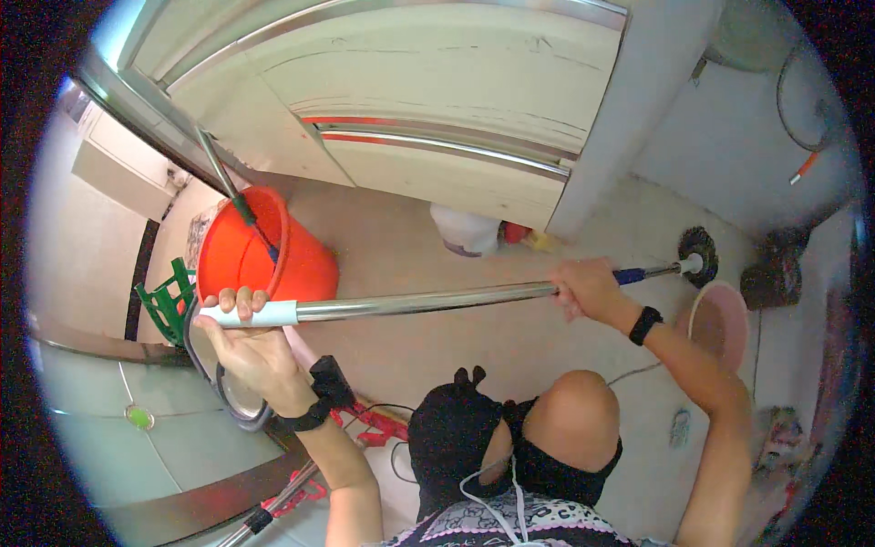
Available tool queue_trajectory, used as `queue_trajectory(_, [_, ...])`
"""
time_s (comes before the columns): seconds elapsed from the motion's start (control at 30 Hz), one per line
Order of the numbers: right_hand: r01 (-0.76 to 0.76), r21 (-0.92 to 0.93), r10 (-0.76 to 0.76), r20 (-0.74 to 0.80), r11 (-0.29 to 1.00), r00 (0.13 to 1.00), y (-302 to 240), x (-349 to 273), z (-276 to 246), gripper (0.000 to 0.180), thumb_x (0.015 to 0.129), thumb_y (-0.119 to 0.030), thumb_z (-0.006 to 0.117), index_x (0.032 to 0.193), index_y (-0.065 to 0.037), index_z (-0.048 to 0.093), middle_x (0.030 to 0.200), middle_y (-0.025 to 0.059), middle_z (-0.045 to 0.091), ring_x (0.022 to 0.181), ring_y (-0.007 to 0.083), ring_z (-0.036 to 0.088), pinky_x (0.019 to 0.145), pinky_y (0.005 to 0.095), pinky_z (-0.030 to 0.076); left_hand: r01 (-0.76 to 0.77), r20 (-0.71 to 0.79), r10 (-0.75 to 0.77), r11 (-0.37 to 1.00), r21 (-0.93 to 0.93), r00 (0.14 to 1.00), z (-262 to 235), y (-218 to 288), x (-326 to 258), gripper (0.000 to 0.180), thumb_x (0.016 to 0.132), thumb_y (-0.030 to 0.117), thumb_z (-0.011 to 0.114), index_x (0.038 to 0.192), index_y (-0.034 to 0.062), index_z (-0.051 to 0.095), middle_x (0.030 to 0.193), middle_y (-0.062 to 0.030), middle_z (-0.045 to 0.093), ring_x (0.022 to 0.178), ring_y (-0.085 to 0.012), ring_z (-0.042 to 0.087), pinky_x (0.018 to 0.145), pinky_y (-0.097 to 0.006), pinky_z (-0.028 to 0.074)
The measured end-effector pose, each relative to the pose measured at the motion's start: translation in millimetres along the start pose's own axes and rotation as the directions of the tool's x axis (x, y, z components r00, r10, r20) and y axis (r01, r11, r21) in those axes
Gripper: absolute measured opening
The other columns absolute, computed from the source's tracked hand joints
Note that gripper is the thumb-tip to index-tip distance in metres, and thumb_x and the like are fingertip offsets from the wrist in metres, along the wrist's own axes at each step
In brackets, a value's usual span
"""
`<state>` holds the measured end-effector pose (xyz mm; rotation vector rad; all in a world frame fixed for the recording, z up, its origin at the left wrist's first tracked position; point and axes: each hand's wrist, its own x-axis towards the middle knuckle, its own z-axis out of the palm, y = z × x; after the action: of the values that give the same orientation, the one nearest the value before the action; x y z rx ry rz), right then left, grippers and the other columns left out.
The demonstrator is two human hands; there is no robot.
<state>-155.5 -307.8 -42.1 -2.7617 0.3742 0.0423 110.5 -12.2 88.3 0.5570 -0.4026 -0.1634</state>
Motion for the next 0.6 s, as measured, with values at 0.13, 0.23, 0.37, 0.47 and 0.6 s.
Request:
queue_trajectory(0.13, [0.053, 0.013, -0.05, -0.143, 0.999, 0.988, -8, -4, -3, 0.029, 0.068, -0.024, 0.063, 0.094, -0.014, 0.056, 0.081, 0.0055, 0.058, 0.07, 0.0236, 0.058, 0.064, 0.0412, 0.039, -0.002, 0.028, 0.002, 1.0, -0.023, 1.0, 3, -3, 7, 0.028, 0.085, 0.034, 0.049, 0.088, 0.0068, 0.042, 0.075, -0.0024, 0.036, 0.065, -0.0139, 0.036, 0.065, -0.028, 0.036])
queue_trajectory(0.23, [0.172, -0.092, -0.189, -0.231, 0.981, 0.954, -51, 37, 15, 0.032, 0.072, -0.026, 0.06, 0.102, -0.013, 0.056, 0.083, 0.0105, 0.058, 0.071, 0.0268, 0.059, 0.065, 0.0436, 0.043, 0.017, 0.001, -0.017, 0.999, -0.035, 1.0, -4, 0, 9, 0.028, 0.085, 0.034, 0.048, 0.088, 0.0077, 0.042, 0.075, -0.0023, 0.036, 0.065, -0.0137, 0.037, 0.064, -0.028, 0.036])
queue_trajectory(0.37, [0.47, 0.43, -0.377, -0.286, 0.771, 0.881, -173, 97, -32, 0.025, 0.078, -0.023, 0.054, 0.092, -0.003, 0.051, 0.078, 0.0148, 0.059, 0.064, 0.0297, 0.062, 0.054, 0.0386, 0.051, -0.005, -0.023, 0.005, 1.0, 0.007, 1.0, 14, -2, 2, 0.029, 0.086, 0.037, 0.045, 0.085, 0.0083, 0.04, 0.074, -0.0023, 0.037, 0.065, -0.0135, 0.038, 0.065, -0.028, 0.037])
queue_trajectory(0.47, [0.481, 0.245, -0.323, -0.486, 0.842, 0.812, -236, 116, -55, 0.023, 0.078, -0.024, 0.054, 0.085, -0.003, 0.048, 0.069, 0.0147, 0.057, 0.061, 0.0317, 0.062, 0.05, 0.0426, 0.05, 0.025, -0.003, -0.025, 0.999, 0.035, 1.0, 24, -5, -2, 0.032, 0.087, 0.039, 0.044, 0.082, 0.0088, 0.038, 0.073, -0.0021, 0.037, 0.064, -0.0135, 0.038, 0.066, -0.028, 0.037])
queue_trajectory(0.6, [0.513, 0.125, -0.374, -0.544, 0.849, 0.751, -238, 109, -52, 0.026, 0.076, -0.028, 0.054, 0.086, -0.004, 0.048, 0.068, 0.0146, 0.056, 0.057, 0.0311, 0.061, 0.051, 0.0453, 0.049, 0.016, 0.0, -0.016, 0.999, 0.029, 1.0, 10, 13, -1, 0.029, 0.087, 0.034, 0.047, 0.089, 0.0053, 0.041, 0.078, -0.0027, 0.038, 0.065, -0.0132, 0.037, 0.064, -0.028, 0.037])
